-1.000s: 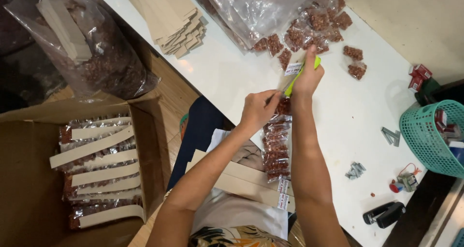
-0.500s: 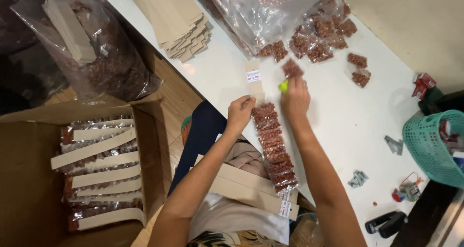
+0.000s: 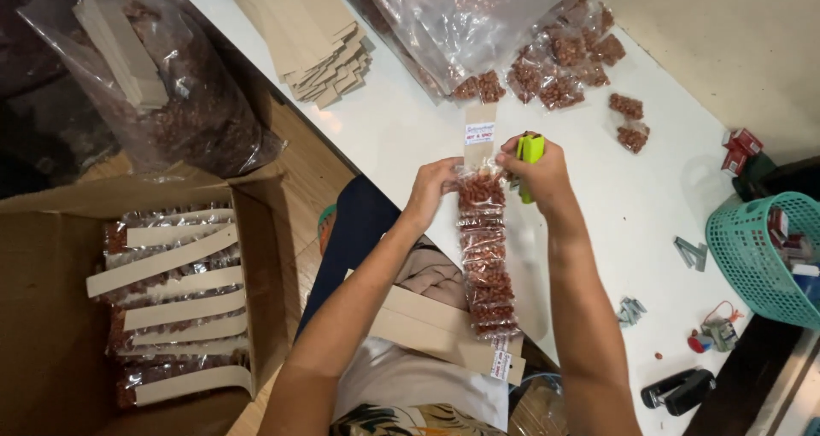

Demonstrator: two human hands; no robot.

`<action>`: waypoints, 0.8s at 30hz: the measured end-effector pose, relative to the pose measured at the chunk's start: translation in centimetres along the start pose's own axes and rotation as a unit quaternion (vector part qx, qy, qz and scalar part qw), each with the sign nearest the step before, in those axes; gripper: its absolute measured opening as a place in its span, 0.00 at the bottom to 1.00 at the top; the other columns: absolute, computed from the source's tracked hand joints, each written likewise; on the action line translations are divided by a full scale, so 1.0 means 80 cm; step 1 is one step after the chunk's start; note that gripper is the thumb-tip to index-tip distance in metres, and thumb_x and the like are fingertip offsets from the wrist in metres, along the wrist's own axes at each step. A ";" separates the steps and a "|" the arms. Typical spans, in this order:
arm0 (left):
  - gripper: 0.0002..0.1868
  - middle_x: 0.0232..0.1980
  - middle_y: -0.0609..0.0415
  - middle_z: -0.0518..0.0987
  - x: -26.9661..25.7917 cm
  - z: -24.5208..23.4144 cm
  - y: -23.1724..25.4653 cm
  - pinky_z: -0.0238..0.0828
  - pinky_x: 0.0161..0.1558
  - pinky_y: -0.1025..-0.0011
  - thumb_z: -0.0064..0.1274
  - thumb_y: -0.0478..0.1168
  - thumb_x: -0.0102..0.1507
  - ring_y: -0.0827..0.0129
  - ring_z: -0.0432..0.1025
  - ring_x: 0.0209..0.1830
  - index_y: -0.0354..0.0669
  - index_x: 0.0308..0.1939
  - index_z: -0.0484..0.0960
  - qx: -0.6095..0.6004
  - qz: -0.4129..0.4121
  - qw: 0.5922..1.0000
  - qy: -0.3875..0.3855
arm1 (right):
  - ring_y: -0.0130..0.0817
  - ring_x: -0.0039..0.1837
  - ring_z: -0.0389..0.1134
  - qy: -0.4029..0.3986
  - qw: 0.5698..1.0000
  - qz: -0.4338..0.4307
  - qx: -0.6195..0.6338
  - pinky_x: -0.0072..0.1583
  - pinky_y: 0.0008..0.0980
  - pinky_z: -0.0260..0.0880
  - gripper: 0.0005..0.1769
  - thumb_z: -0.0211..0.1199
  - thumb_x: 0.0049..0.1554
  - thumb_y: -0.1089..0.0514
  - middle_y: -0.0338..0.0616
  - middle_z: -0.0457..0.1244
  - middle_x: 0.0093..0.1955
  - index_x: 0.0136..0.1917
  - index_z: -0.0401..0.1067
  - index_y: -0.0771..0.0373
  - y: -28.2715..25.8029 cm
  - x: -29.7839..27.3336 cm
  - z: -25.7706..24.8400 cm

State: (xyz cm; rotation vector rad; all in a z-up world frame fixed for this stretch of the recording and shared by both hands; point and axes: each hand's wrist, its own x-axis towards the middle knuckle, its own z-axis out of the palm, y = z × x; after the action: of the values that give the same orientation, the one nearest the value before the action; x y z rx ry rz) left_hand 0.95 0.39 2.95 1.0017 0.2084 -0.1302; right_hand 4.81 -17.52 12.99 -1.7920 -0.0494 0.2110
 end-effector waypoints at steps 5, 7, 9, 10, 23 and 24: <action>0.17 0.41 0.50 0.87 -0.011 0.018 0.024 0.76 0.51 0.59 0.59 0.53 0.65 0.58 0.81 0.47 0.48 0.48 0.90 0.254 0.045 0.964 0.064 | 0.34 0.32 0.70 0.024 0.998 -0.018 0.055 0.37 0.32 0.75 0.17 0.77 0.47 0.66 0.48 0.66 0.34 0.48 0.74 0.69 0.043 0.021 -0.002; 0.16 0.39 0.51 0.87 -0.011 0.015 0.016 0.76 0.51 0.59 0.59 0.54 0.65 0.58 0.81 0.46 0.50 0.47 0.90 0.270 0.046 0.960 0.067 | 0.33 0.32 0.69 0.034 0.998 -0.020 0.056 0.36 0.32 0.74 0.19 0.78 0.47 0.65 0.47 0.65 0.35 0.49 0.74 0.69 0.031 0.016 0.000; 0.16 0.38 0.52 0.87 -0.011 0.020 0.015 0.77 0.50 0.60 0.58 0.54 0.65 0.58 0.81 0.46 0.51 0.46 0.90 0.285 0.046 0.955 0.072 | 0.33 0.32 0.69 0.042 0.997 -0.022 0.058 0.34 0.33 0.74 0.21 0.79 0.46 0.64 0.46 0.64 0.36 0.51 0.74 0.69 0.024 0.022 -0.002; 0.14 0.37 0.52 0.87 -0.015 0.024 0.018 0.77 0.49 0.61 0.57 0.52 0.65 0.60 0.82 0.44 0.51 0.46 0.90 0.280 0.049 0.956 0.074 | 0.35 0.30 0.69 0.128 0.985 -0.017 0.111 0.34 0.33 0.72 0.16 0.76 0.52 0.59 0.47 0.64 0.33 0.48 0.72 0.66 0.023 0.028 -0.002; 0.18 0.26 0.49 0.83 0.046 -0.035 -0.016 0.73 0.45 0.58 0.50 0.51 0.61 0.56 0.80 0.36 0.48 0.27 0.89 0.292 0.026 0.936 0.194 | 0.35 0.35 0.70 0.092 0.996 0.010 -0.002 0.43 0.34 0.73 0.12 0.68 0.63 0.53 0.45 0.64 0.32 0.45 0.73 0.63 0.014 -0.088 -0.018; 0.18 0.26 0.49 0.83 0.047 -0.037 -0.014 0.73 0.45 0.58 0.50 0.51 0.61 0.56 0.80 0.36 0.48 0.27 0.89 0.295 0.015 0.936 0.191 | 0.35 0.35 0.70 0.096 0.995 0.021 -0.002 0.43 0.34 0.73 0.12 0.68 0.63 0.53 0.45 0.64 0.32 0.45 0.73 0.63 0.024 -0.110 -0.026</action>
State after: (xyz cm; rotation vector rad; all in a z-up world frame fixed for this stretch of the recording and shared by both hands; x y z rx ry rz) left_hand 4.06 2.26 -0.41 1.6295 0.5298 0.0380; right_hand -3.61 -21.22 12.57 -1.8101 0.1248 0.0691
